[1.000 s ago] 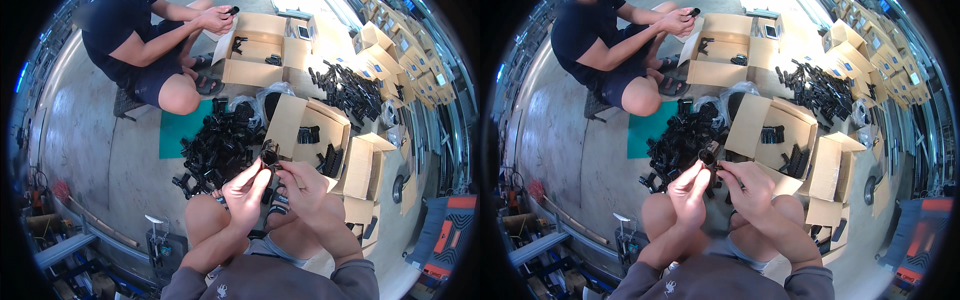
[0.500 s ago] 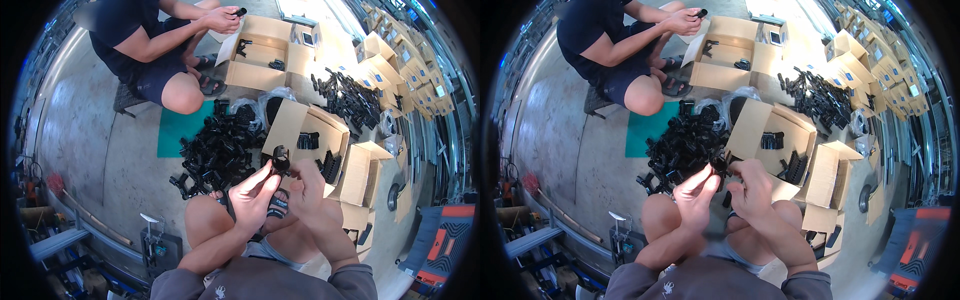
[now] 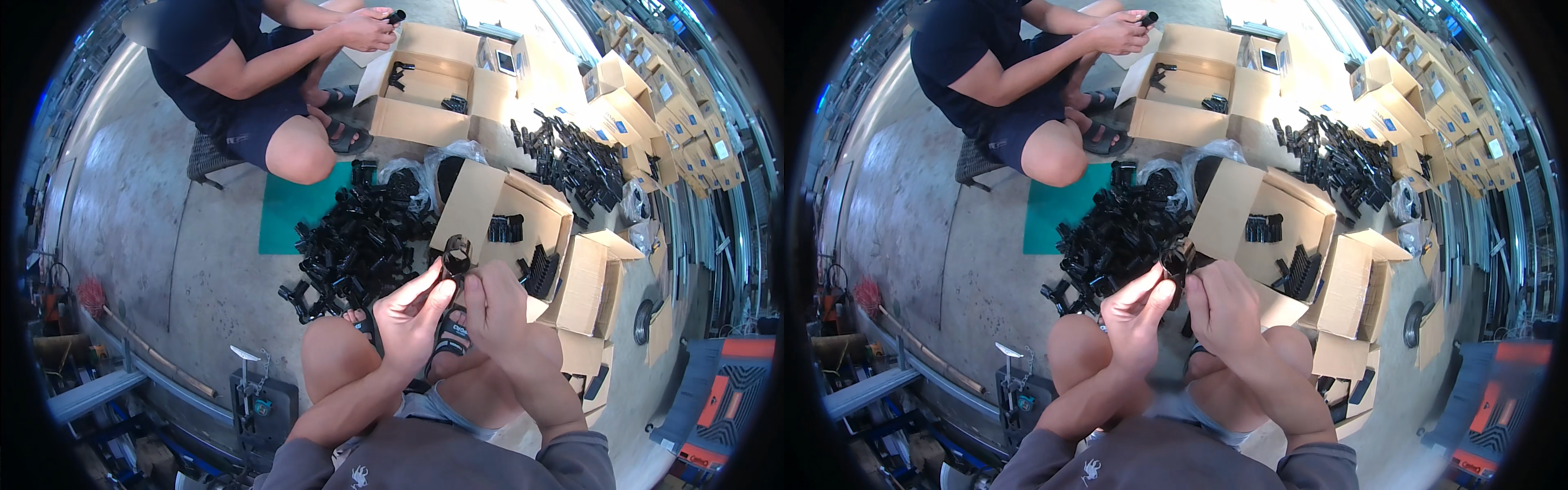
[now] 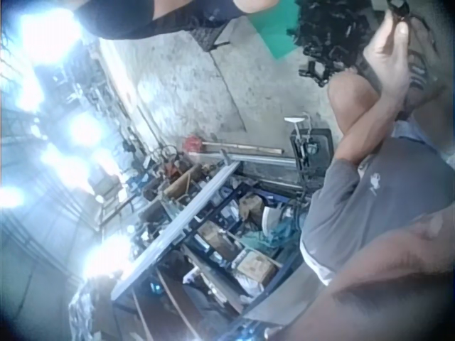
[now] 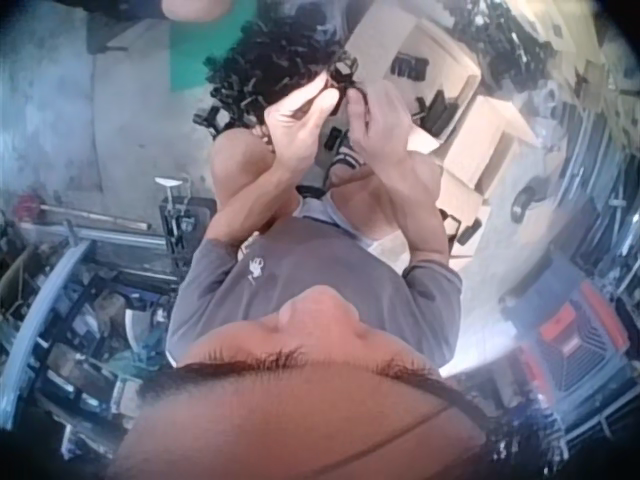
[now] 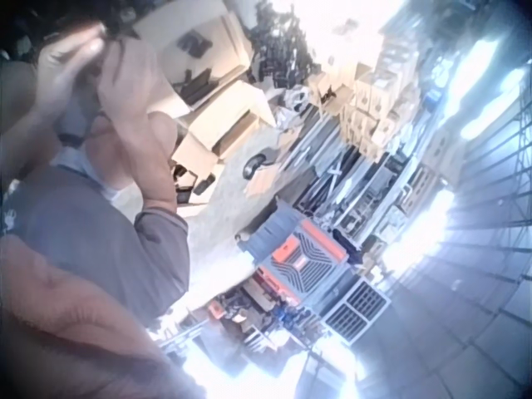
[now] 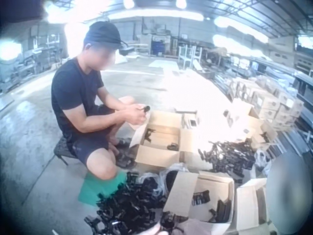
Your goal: The person picks up black plastic components one by one, turns them over in their hands, and places them into cardboard boxes on the floor.
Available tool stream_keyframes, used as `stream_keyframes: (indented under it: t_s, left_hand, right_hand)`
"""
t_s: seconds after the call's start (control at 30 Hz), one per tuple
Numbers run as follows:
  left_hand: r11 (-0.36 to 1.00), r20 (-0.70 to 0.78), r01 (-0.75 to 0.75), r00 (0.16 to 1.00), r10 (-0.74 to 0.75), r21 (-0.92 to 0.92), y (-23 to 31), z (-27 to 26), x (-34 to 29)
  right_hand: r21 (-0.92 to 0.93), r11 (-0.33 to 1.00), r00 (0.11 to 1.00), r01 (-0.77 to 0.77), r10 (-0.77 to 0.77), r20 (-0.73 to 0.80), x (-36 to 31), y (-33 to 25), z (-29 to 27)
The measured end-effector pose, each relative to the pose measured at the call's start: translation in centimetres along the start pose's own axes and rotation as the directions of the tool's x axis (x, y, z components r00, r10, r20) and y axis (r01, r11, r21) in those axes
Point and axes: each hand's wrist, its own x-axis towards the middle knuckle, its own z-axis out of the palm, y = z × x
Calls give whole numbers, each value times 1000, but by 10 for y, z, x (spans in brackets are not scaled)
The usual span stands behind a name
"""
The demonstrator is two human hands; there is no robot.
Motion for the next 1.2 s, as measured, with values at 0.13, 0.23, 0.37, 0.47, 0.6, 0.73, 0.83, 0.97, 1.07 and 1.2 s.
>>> stream_keyframes:
  t_s: [0.13, 0.23, 0.37, 0.47, 0.6, 0.73, 0.83, 0.97, 1.07, 1.2]
  left_hand:
    - [984, -9, 176, 984, -175, 10, -3, -7, 5]
    - [878, 61, 424, 905, -422, -224, 6, -9, 13]
    - [869, 103, 462, 887, -450, -180, 7, -16, 15]
    - [867, 24, 498, 867, -497, -29, -3, -33, 14]
    - [773, -131, 633, 771, -623, 53, -26, -75, 6]
    - [784, -107, 619, 777, -620, -45, -7, -72, 0]
    - [840, -59, 536, 839, -542, -87, -5, -64, -1]
    - [889, -77, 446, 887, -454, -108, -9, -52, -3]
    - [924, -111, 365, 920, -377, -111, -14, -52, -5]
    - [940, -107, 316, 938, -330, -125, -14, -47, -6]
  right_hand:
    - [131, 989, 997, -73, 72, 17, -10, 15, 0]
    - [249, 938, 969, -240, 245, 13, -12, 14, -1]
    - [241, 864, 897, -442, 430, 104, -4, 13, -10]
    - [332, 761, 826, -558, 549, 131, -6, 16, -14]
    - [284, 798, 846, -532, 513, 143, -7, 22, -23]
    - [246, 886, 894, -393, 306, 327, -15, 10, -10]
    - [202, 968, 969, -151, 105, 223, -23, 1, 12]
    - [156, 981, 987, -117, 97, 131, -23, -1, 19]
    - [164, 975, 985, -152, 137, 104, -23, -4, 23]
    - [168, 968, 982, -184, 173, 78, -25, -8, 29]
